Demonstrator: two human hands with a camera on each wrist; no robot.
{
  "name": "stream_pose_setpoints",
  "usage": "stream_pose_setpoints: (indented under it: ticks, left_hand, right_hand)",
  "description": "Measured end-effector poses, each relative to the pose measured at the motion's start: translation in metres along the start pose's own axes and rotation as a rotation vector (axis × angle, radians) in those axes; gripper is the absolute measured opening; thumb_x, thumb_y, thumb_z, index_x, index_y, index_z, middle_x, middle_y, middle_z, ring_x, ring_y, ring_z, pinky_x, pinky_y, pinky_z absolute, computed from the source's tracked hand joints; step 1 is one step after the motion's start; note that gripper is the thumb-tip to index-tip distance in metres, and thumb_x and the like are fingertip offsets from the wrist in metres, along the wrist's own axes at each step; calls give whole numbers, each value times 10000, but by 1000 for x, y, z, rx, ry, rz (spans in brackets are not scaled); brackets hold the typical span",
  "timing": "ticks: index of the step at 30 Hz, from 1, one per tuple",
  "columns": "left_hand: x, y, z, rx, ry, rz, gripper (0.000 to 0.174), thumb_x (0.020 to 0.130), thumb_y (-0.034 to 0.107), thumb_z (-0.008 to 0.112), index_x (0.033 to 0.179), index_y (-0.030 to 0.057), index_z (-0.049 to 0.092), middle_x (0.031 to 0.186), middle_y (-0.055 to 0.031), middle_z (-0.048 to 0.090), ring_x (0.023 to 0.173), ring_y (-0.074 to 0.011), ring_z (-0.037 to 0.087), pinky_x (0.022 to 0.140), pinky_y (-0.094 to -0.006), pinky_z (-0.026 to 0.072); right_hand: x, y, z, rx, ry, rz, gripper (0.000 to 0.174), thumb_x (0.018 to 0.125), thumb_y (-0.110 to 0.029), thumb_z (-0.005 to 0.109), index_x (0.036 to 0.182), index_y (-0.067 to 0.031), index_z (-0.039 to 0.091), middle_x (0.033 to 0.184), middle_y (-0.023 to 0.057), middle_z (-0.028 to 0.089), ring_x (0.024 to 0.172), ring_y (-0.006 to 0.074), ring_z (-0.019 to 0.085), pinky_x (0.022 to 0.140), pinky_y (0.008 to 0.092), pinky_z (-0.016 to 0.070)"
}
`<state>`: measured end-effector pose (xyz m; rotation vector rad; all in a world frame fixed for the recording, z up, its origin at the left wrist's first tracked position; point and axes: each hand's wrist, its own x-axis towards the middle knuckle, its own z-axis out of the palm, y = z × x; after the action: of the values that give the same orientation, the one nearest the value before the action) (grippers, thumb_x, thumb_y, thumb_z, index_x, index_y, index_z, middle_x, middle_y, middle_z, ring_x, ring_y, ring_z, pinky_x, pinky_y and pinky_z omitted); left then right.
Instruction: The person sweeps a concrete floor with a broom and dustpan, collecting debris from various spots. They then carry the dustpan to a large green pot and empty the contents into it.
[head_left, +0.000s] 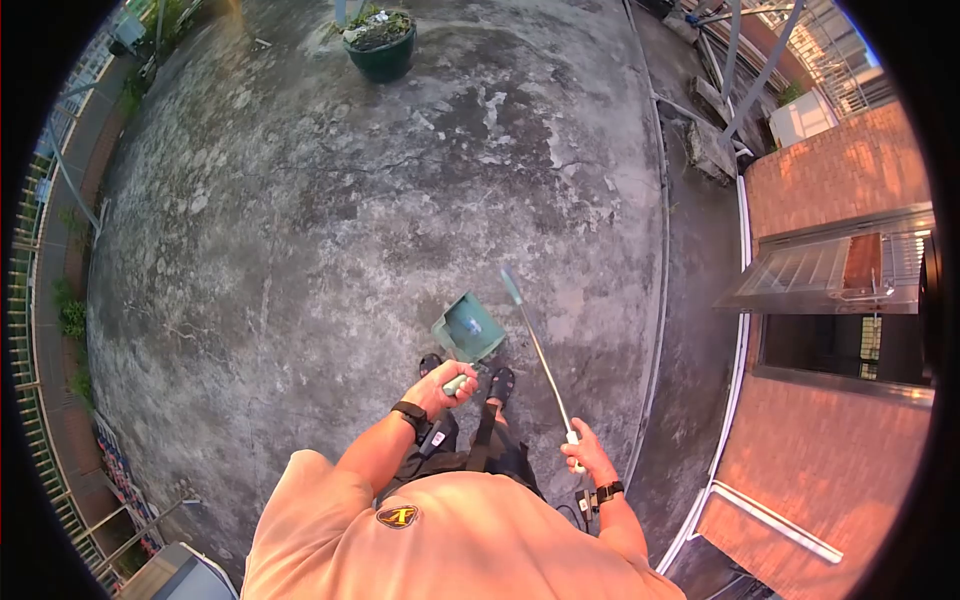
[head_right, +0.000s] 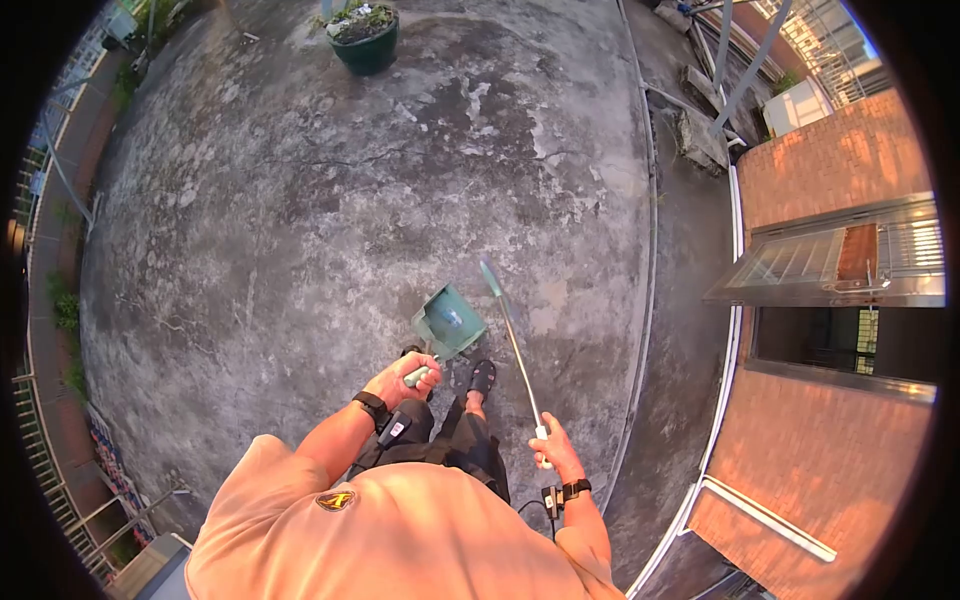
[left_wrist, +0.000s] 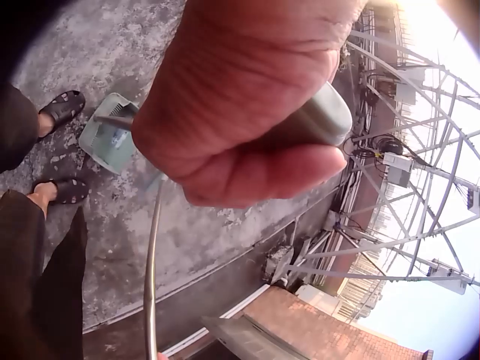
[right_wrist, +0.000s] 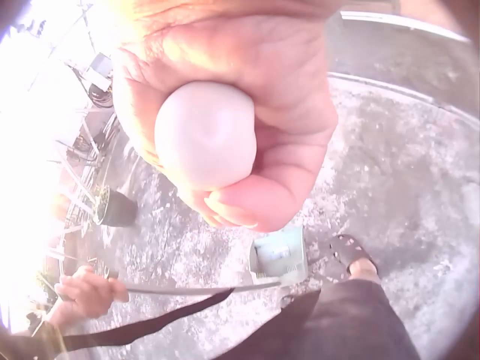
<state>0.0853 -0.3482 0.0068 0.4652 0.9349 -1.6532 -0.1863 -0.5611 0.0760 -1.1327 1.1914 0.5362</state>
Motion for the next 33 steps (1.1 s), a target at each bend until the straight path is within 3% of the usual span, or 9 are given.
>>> stream_pose_setpoints:
  ticks: [8, 10, 12, 14, 18, 22, 25, 33]
  left_hand:
    - [-10, 3, -13, 126, 65, -3, 143, 776, 79, 476, 646, 65, 418, 573, -17, 434, 423, -76, 408, 316, -185, 313]
    - [2, 10, -24, 86, -91, -164, 182, 783, 116, 467, 615, 66, 419, 570, -14, 424, 428, -76, 407, 323, -177, 316]
    - [1, 12, -19, 127, -39, -201, 212, 785, 135, 456, 589, 65, 416, 565, -14, 421, 430, -77, 408, 322, -177, 317]
    - [-10, 7, -4, 224, 11, -43, 169, 764, 100, 497, 618, 89, 414, 528, 4, 447, 395, -73, 402, 337, -186, 326]
    - [4, 11, -16, 251, 1, -136, 160, 757, 88, 501, 622, 91, 415, 530, 7, 453, 392, -71, 407, 334, -185, 334]
    - [-2, 13, -12, 206, 0, -122, 159, 755, 80, 506, 625, 86, 414, 526, 5, 452, 394, -72, 414, 331, -186, 335]
    - [-4, 15, -15, 168, 14, -145, 159, 757, 77, 503, 626, 84, 412, 534, 0, 455, 394, -77, 410, 331, -189, 335]
    - [-6, -11, 24, 277, 107, -65, 153, 763, 64, 492, 645, 82, 398, 539, -1, 448, 394, -71, 401, 329, -195, 327]
  right_hand:
    - [98, -52, -34, 60, 219, -59, 793, 701, 53, 531, 1378, -92, 145, 701, 60, 481, 435, 122, 458, 348, 289, 405]
    - [121, -34, -20, 155, 205, -50, 816, 698, 63, 524, 1382, -97, 110, 697, 66, 483, 439, 130, 463, 352, 292, 409]
    - [135, -6, 15, 5, 91, -63, 836, 694, 57, 523, 1384, -92, 74, 708, 78, 493, 454, 148, 484, 373, 304, 415]
    - [119, 32, 58, -213, 15, -66, 854, 686, 48, 527, 1382, -74, 48, 724, 88, 500, 470, 159, 500, 401, 302, 412]
    - [39, 43, 106, -163, -202, -69, 845, 693, 28, 534, 1379, -44, 46, 714, 66, 502, 471, 144, 489, 418, 270, 393]
    - [0, 42, 79, 17, -251, 15, 808, 712, 8, 547, 1376, -50, 90, 678, 48, 485, 459, 123, 468, 402, 259, 394]
    - [-22, 34, 53, 290, -107, 46, 749, 726, -22, 580, 1350, -51, 167, 633, 40, 473, 448, 113, 465, 363, 274, 410]
    - [9, 27, -51, 312, 199, -51, 757, 711, -4, 576, 1347, -27, 166, 651, 59, 485, 443, 127, 478, 360, 294, 421]
